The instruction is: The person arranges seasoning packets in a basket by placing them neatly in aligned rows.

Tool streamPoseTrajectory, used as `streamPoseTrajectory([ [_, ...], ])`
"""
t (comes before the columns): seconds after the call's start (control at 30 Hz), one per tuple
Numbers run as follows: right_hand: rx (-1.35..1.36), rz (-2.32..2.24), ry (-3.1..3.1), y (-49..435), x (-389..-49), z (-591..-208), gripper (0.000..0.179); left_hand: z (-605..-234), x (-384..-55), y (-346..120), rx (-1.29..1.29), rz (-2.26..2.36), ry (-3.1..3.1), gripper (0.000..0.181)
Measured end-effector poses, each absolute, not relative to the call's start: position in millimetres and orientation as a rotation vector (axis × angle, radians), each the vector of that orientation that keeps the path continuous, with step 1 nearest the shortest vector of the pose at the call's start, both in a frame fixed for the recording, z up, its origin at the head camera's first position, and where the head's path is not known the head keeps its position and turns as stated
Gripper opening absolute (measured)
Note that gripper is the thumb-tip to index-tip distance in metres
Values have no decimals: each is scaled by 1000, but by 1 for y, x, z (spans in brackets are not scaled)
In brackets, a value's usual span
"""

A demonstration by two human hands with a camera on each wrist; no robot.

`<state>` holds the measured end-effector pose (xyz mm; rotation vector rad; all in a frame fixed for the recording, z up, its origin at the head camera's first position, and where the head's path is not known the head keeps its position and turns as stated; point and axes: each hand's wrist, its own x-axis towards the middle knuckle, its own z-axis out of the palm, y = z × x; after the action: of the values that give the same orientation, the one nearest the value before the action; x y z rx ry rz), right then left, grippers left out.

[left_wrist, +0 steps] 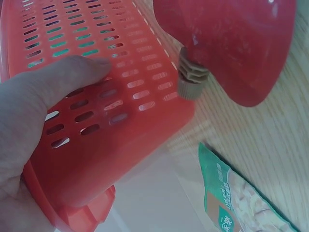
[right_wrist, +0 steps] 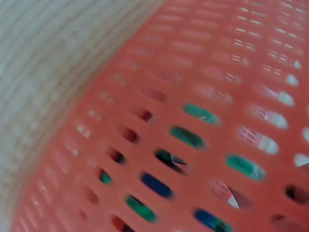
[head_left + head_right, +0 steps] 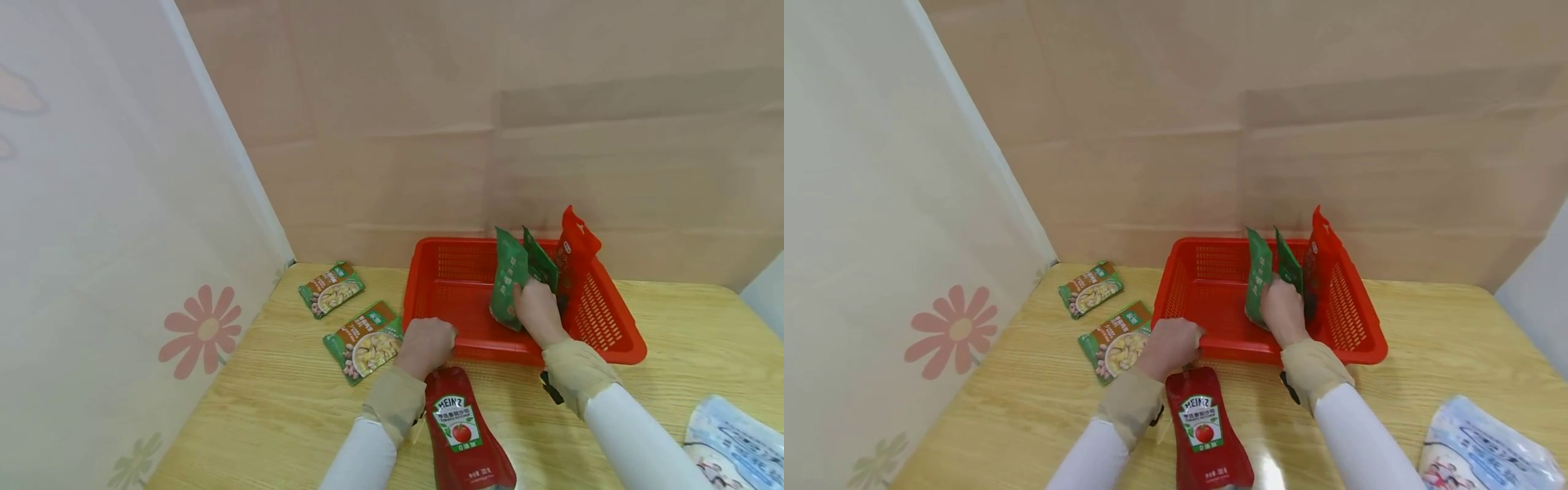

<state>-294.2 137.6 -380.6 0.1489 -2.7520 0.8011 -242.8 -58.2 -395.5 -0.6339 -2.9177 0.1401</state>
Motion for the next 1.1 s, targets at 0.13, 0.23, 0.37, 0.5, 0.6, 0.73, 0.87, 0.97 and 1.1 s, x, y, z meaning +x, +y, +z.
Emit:
streamPoseTrajectory([
  [0.13,122,808,-2778,137,-294,-386,27,-395,-243,-58,-632,129,-2898,28],
  [0.23,100,801,-2790,136,-293,-385,27,-394,-241,-59,-624,113,-2888,30],
  [0.37,93,751,-2784,138,-292,-383,30,-394,-241,-59,-626,107,-2882,32],
  [0.5,75,755,-2811,142,-291,-381,38,-394,-242,-59,-632,91,-2892,31],
  [0.6,55,775,-2878,144,-290,-379,41,-395,-242,-59,-630,73,-2910,30],
  [0.73,58,817,-2965,145,-289,-379,40,-395,-242,-60,-622,78,-2913,30],
  [0.87,58,869,-3006,147,-288,-380,38,-396,-242,-60,-622,95,-2903,31],
  [0.97,72,837,-3003,147,-288,-381,38,-395,-242,-59,-624,98,-2899,30],
  [1.1,109,798,-2972,146,-288,-382,36,-396,-242,-59,-623,114,-2885,27],
])
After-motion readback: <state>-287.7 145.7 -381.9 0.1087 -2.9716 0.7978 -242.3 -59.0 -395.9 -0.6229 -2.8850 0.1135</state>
